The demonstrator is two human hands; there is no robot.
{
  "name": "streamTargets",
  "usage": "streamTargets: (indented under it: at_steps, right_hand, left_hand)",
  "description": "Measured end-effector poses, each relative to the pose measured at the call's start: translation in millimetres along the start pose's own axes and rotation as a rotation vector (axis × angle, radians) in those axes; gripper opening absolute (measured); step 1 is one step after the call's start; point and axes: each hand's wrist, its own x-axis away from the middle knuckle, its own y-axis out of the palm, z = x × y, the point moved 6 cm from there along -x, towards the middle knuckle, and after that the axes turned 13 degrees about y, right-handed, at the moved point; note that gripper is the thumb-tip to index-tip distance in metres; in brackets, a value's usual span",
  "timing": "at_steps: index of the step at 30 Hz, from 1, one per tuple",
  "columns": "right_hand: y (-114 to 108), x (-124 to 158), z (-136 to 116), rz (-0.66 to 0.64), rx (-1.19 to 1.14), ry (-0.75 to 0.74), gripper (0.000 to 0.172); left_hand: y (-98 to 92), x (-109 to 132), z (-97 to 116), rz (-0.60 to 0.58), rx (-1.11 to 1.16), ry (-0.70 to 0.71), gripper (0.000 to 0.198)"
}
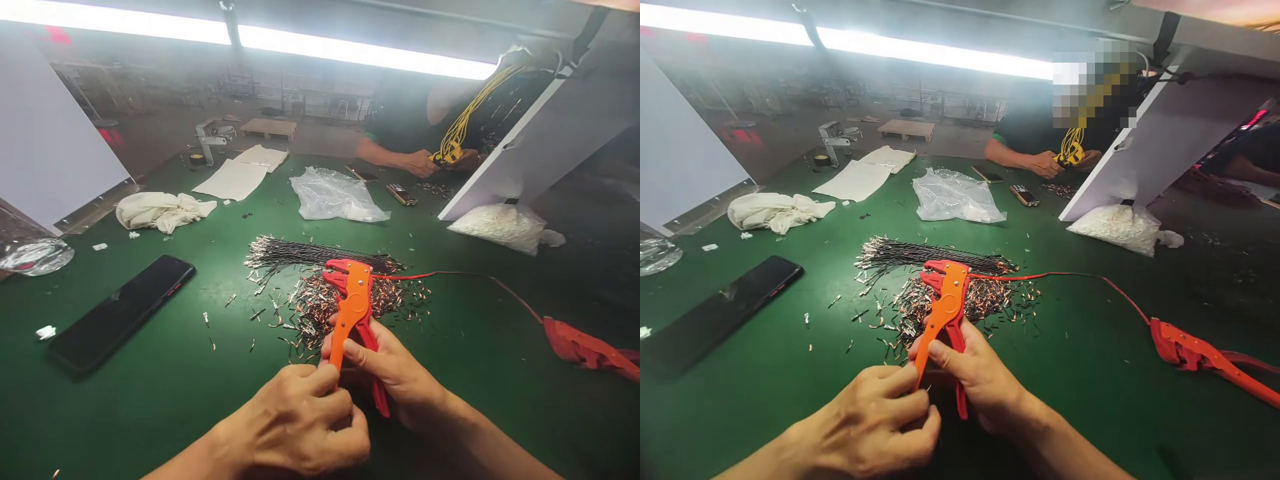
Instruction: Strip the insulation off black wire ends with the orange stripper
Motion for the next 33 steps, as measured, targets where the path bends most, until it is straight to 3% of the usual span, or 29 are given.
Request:
streamTargets:
  at_steps: [8,13,19,23,28,33]
  right_hand:
    - [-6,6,-1,-0.102,-0.051,0.169,0.034]
    - [-5,5,2,-0.006,-0.046,0.239,0.045]
    - [0,7,3,0.151,0.181,0.222,0.035]
    - [1,10,6,0.136,0.181,0.224,0.032]
    - [-1,9,18,0.067,0.096,0.346,0.033]
    - [3,11,18,0.069,0.180,0.371,0.030]
  left_hand:
    - [0.9,-4,6,0.055,-0.061,0.036,0.016]
    - [5.2,0,9,0.033,-0.075,0.021,0.015]
    - [11.0,-1,10,0.051,-0.121,0.007,0.015]
    - [13.1,-1,12,0.050,-0.171,0.002,0.018]
    - [11.4,0,14,0.044,-0.090,0.021,0.022]
    - [10.0,2,20,0.027,-0.061,0.050,0.020]
